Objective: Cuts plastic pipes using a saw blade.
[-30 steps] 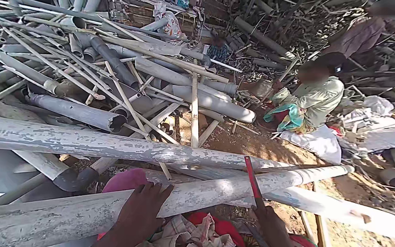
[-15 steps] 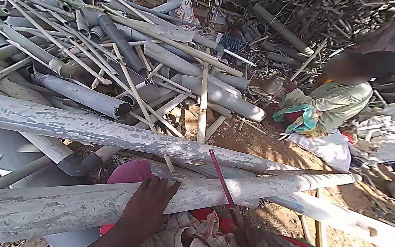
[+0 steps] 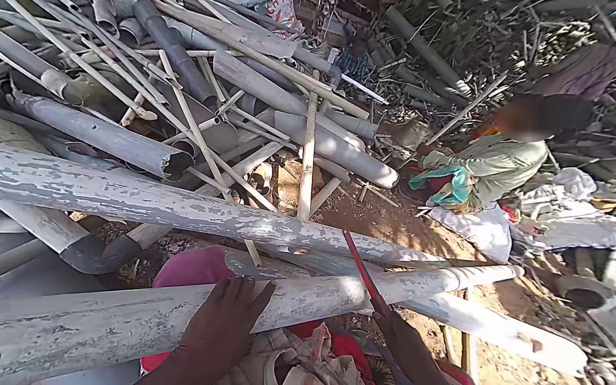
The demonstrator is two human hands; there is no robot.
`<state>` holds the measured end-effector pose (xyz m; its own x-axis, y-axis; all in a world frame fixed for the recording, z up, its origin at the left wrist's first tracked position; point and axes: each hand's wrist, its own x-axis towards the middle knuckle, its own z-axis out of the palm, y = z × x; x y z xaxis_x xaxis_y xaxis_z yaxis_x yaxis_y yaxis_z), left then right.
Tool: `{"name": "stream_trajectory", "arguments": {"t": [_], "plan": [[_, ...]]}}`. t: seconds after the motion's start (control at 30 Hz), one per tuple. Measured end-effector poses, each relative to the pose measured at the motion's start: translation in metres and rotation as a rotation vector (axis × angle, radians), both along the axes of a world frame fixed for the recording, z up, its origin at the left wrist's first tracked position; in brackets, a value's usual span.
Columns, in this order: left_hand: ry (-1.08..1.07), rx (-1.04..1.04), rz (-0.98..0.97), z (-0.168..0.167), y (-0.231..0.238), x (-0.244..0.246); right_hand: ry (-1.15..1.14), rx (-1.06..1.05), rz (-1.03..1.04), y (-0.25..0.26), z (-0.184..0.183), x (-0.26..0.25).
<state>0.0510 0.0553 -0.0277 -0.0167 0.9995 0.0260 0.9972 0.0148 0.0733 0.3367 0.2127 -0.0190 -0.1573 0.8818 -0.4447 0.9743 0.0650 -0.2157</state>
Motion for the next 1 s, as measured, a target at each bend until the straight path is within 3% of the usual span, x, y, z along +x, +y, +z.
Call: {"name": "stream_trajectory", "arguments": {"t": [0.13, 0.23, 0.4, 0.63, 0.7, 0.87, 0.93, 1.0], "plan": [[0.043, 0.104, -0.010, -0.006, -0.001, 0.000, 0.145, -0.135, 0.284, -0.063, 0.024, -0.052], [0.066, 0.139, 0.003, -0.008, -0.001, 0.000, 0.062, -0.054, 0.235, -0.056, 0.018, -0.047], [-0.020, -0.075, 0.028, 0.006, 0.005, -0.002, -0.094, 0.064, -0.044, -0.002, -0.008, 0.007], [-0.146, -0.503, 0.052, 0.041, 0.032, -0.016, 0.192, 0.058, 0.246, -0.075, -0.003, -0.047], [-0.170, -0.588, 0.077, 0.049, 0.042, -0.021, 0.122, 0.102, 0.140, -0.047, -0.015, -0.032], [-0.152, -0.596, 0.065, 0.046, 0.052, -0.025, -0.057, 0.087, -0.335, 0.060, -0.038, 0.065], [-0.166, -0.605, 0.067, 0.043, 0.054, -0.027, -0.048, 0.079, -0.400, 0.068, -0.041, 0.076], [-0.185, -0.628, 0.077, 0.042, 0.057, -0.029, -0.025, 0.085, -0.338, 0.055, -0.041, 0.062]]}}
